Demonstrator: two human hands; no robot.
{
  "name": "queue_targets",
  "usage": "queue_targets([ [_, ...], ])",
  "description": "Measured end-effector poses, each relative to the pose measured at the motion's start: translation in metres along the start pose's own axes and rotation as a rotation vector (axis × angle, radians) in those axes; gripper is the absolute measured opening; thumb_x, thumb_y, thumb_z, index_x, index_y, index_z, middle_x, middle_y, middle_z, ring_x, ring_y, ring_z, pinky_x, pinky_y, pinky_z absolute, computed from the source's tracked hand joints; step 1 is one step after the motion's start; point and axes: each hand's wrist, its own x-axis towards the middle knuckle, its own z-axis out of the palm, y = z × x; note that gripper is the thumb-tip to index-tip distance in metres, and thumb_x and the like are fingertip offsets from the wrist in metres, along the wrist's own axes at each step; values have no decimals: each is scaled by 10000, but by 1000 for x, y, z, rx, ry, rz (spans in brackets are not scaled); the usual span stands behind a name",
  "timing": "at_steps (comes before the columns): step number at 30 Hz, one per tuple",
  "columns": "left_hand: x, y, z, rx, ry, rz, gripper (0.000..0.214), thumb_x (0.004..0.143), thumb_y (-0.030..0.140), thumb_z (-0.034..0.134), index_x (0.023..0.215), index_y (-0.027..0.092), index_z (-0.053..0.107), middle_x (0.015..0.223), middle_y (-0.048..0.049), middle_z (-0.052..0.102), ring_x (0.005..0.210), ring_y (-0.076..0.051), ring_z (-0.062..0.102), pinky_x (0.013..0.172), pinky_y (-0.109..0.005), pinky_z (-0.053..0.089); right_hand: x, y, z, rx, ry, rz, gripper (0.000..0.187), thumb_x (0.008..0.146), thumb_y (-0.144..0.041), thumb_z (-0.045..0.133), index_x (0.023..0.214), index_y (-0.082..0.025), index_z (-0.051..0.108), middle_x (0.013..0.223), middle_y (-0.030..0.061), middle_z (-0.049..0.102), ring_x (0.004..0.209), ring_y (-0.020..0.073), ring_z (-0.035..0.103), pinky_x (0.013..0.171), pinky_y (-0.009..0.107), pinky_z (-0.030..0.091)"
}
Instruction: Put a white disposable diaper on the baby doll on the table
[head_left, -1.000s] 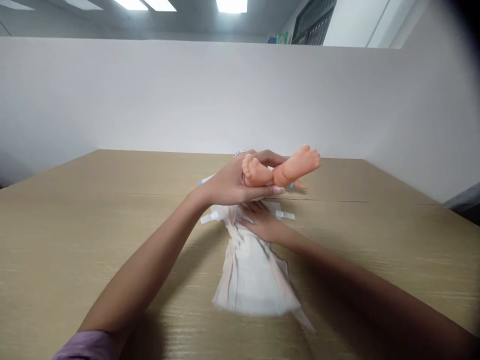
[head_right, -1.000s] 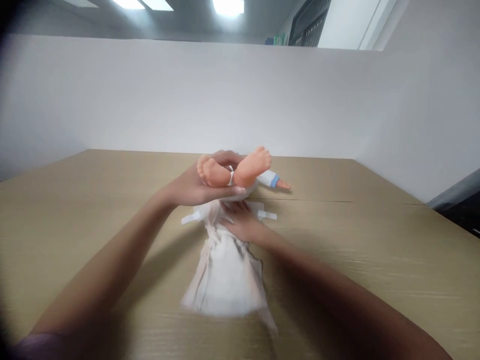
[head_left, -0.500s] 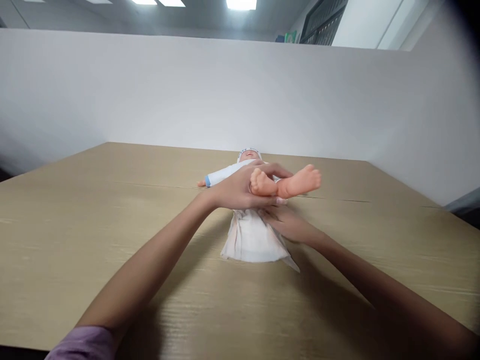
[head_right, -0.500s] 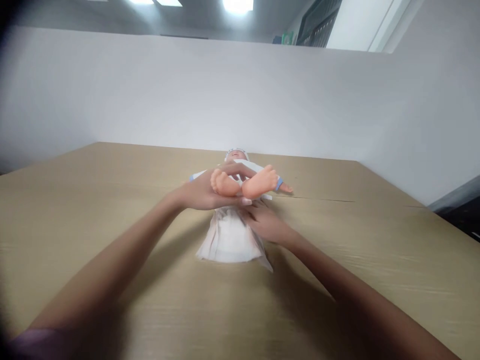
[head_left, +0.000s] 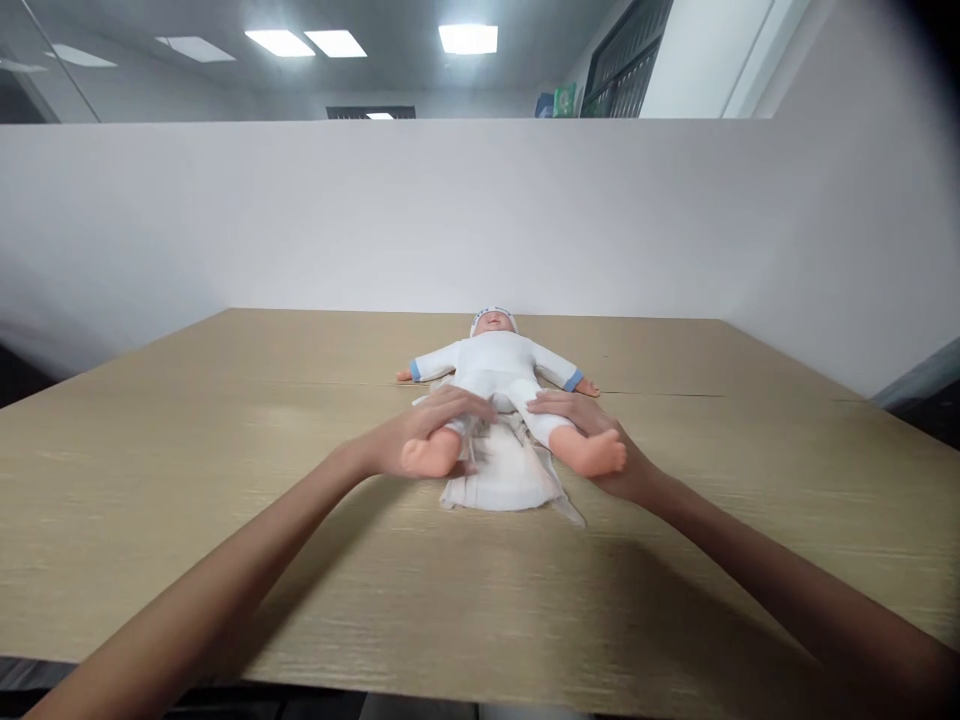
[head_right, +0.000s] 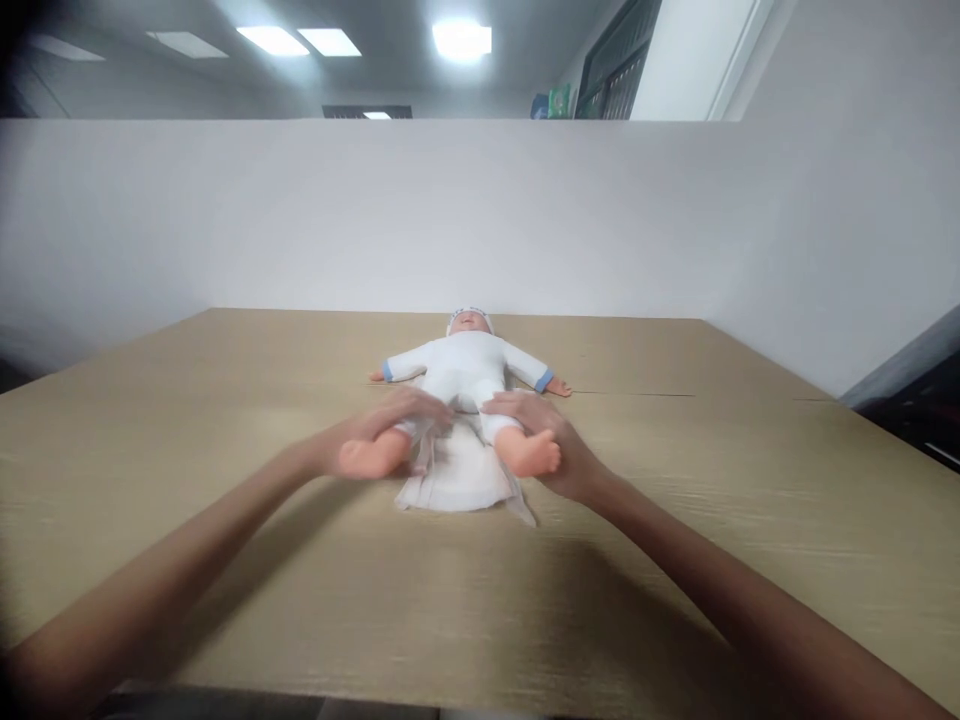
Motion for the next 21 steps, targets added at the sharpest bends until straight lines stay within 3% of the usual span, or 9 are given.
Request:
queue_targets([
  [3, -32, -23, 2, 86, -109, 11, 592, 875, 362, 750, 1433, 272, 574, 1573, -122, 527, 1491, -360, 431, 1262, -572, 322, -15, 21, 3, 2, -58, -139, 367, 1048, -304, 447, 1292, -302, 721, 1440, 60, 668, 1414, 285, 557, 1174, 488, 465],
  [7, -50, -36, 11, 158, -107, 14, 711, 819, 376, 807, 1474, 283, 548, 1641, -114, 457, 1555, -391, 336, 1278, -602, 309, -29, 41, 15, -64, -112, -260, 358, 1091, -301, 423, 1290, -299, 721, 1460, 72, 655, 1469, 280, 505, 1180, 526, 443],
  [10, -50, -35, 14, 195, -125, 8, 663, 866, 328, 768, 1487, 285, 541, 1661, -99, 433, 1564, -376, 330, 1287, -596, 315, -32, 45, 18, -79, -131, -248, 353, 1091, -280, 447, 1336, -303, 700, 1486, 78, 635, 1488, 276, 483, 1178, 517, 449],
  [12, -51, -34, 14, 228, -140, 3, 530, 962, 215, 636, 1479, 292, 552, 1667, -71, 431, 1579, -329, 314, 1297, -574, 317, -32, 44, 18, -77, -135, -239, 367, 1088, -257, 449, 1356, -317, 692, 1494, 72, 630, 1491, 271, 481, 1173, 505, 460],
  [15, -53, -34, 14, 248, -135, -27, 509, 1022, 95, 464, 1473, 308, 563, 1670, -32, 430, 1595, -273, 285, 1293, -547, 344, -33, 41, 16, -55, -145, -214, 371, 1083, -261, 451, 1351, -328, 699, 1491, 67, 634, 1489, 279, 485, 1165, 511, 478],
  [21, -51, -21, 12, 163, -139, -140, 463, 1065, 164, 404, 1458, 337, 577, 1665, 0, 429, 1571, -278, 312, 1273, -540, 362, -31, 46, 9, 54, -235, -112, 394, 1067, -242, 478, 1375, -368, 690, 1549, 40, 583, 1472, 256, 509, 1173, 477, 494],
])
